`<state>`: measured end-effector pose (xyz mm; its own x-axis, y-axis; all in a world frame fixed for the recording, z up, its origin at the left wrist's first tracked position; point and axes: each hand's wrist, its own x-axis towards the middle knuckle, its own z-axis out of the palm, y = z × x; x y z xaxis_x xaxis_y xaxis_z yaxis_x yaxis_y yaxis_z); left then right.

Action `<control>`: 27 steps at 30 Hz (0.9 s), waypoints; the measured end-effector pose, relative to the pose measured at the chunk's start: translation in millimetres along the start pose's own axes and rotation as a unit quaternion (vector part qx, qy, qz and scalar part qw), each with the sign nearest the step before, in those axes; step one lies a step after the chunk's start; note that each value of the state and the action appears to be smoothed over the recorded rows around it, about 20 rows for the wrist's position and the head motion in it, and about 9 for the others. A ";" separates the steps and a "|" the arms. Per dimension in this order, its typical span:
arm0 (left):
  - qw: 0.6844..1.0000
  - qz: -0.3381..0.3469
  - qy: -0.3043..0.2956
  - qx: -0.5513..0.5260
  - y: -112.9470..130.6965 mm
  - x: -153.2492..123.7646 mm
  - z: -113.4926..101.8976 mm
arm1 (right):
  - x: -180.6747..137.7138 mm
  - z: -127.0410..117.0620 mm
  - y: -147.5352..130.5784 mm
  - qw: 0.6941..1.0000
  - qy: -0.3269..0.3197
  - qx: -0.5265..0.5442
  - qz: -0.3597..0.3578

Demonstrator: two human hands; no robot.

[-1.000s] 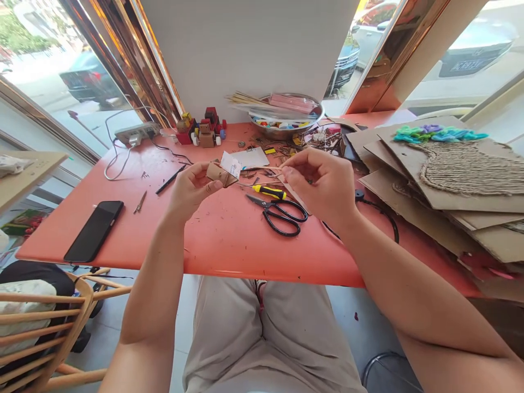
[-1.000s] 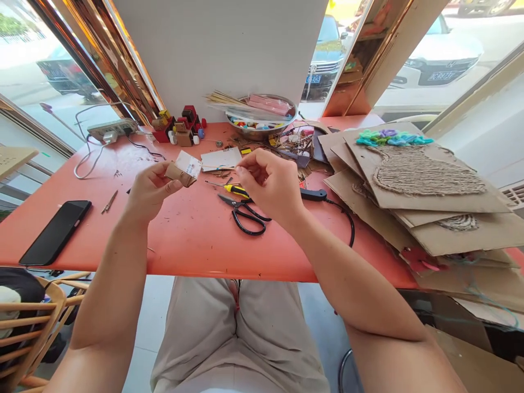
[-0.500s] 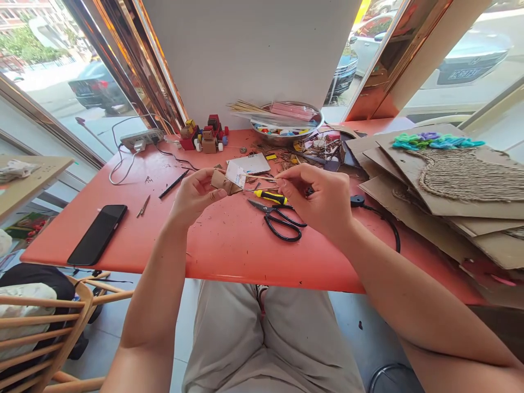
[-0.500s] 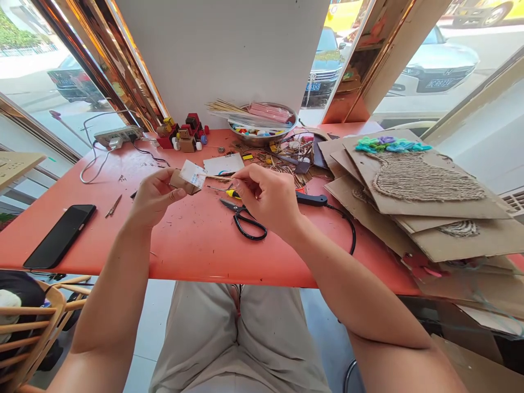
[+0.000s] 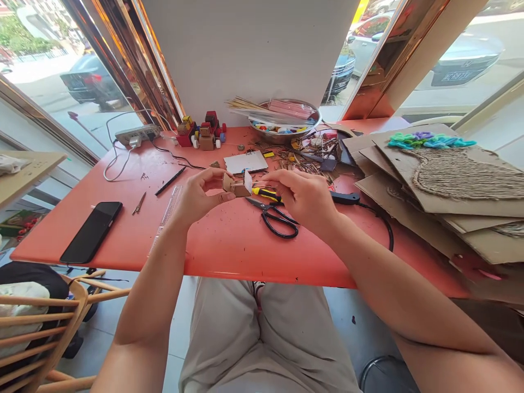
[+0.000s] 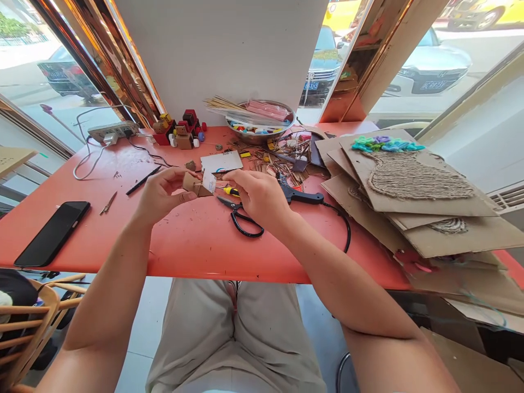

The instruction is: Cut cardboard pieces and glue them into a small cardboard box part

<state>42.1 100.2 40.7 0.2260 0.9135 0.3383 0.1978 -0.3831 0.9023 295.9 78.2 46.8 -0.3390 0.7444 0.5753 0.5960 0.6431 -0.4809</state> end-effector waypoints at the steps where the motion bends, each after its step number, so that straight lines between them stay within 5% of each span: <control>1: 1.000 0.001 -0.001 0.005 0.0 0.0 1.5 | 0.5 1.8 0.8 1.000 -0.009 0.014 0.017; 9: 1.000 0.005 0.009 0.011 -1.4 0.6 6.1 | 7.4 -2.1 3.2 0.987 -0.029 0.109 0.111; 27: 0.996 0.024 -0.014 0.087 -3.5 -0.4 10.1 | 5.1 14.2 5.1 0.981 -0.037 0.152 0.113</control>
<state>50.9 99.8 34.7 0.2653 0.8904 0.3699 0.3486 -0.4462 0.8242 286.9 87.9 37.9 -0.2812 0.8783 0.3866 0.4207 0.4749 -0.7730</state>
